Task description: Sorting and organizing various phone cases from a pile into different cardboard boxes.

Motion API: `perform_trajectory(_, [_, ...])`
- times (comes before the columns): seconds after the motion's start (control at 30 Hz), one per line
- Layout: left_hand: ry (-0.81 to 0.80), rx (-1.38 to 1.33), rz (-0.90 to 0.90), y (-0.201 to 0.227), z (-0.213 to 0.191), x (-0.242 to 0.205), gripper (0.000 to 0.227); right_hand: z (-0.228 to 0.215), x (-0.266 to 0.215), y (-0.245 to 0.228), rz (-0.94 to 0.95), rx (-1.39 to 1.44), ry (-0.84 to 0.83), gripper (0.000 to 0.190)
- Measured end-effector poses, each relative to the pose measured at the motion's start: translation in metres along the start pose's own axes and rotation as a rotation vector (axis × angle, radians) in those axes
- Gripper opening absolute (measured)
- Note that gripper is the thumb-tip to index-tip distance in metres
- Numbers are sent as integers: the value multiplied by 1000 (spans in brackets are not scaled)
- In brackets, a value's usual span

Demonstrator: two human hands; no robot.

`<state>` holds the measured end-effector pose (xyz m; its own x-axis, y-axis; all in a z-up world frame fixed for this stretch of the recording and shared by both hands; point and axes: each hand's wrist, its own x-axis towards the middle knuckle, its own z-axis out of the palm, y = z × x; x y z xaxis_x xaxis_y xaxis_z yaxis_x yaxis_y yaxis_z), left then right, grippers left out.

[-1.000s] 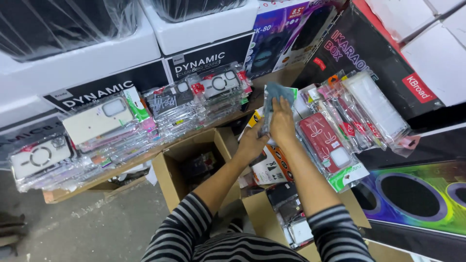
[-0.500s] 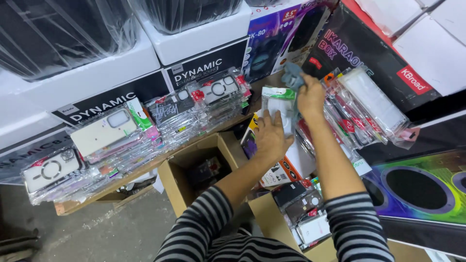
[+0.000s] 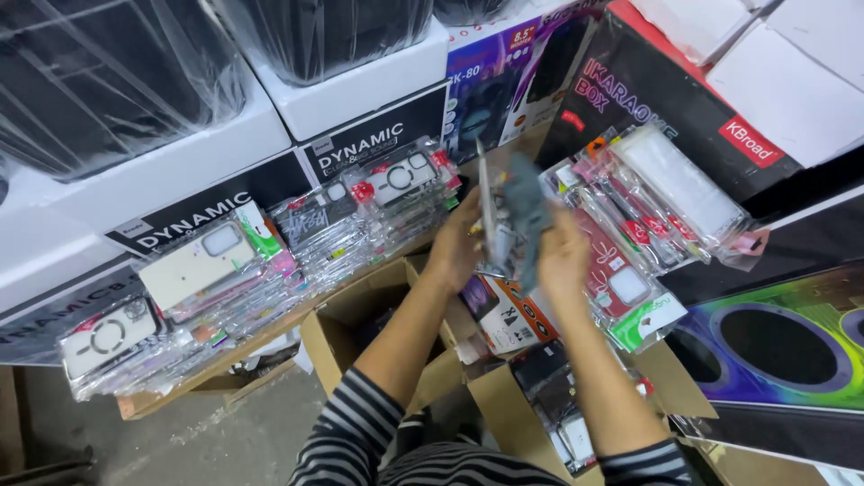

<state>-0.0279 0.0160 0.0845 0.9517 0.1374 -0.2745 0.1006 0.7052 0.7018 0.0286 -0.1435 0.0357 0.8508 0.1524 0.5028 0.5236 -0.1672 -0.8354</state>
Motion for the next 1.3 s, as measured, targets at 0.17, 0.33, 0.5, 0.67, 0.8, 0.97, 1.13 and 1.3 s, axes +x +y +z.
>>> perform_trajectory(0.17, [128,-319,-72,-38,-62,44,58,79,-34,-16,-192,-48,-231,48])
perform_trajectory(0.33, [127,-192,-85,6,-6,-32,78,81,13,-17,-230,-266,-257,50])
perform_trajectory(0.5, [44,-182,-86,-9,-22,-26,61,84,10,5,4,-219,-246,44])
perform_trajectory(0.67, [48,-221,-92,-20,-38,-21,62,78,-30,-60,-118,-183,-380,48])
perform_trajectory(0.8, [40,-241,-100,-26,-48,-17,64,76,6,-26,-191,-236,-264,55])
perform_trajectory(0.97, [48,-151,-76,8,-31,-54,64,58,28,12,-104,-384,-275,54])
perform_trajectory(1.13, [111,17,58,32,-31,-64,62,50,17,62,-217,-805,-302,49])
perform_trajectory(1.3, [51,718,407,28,-33,-63,53,25,24,-14,-106,-501,-271,29])
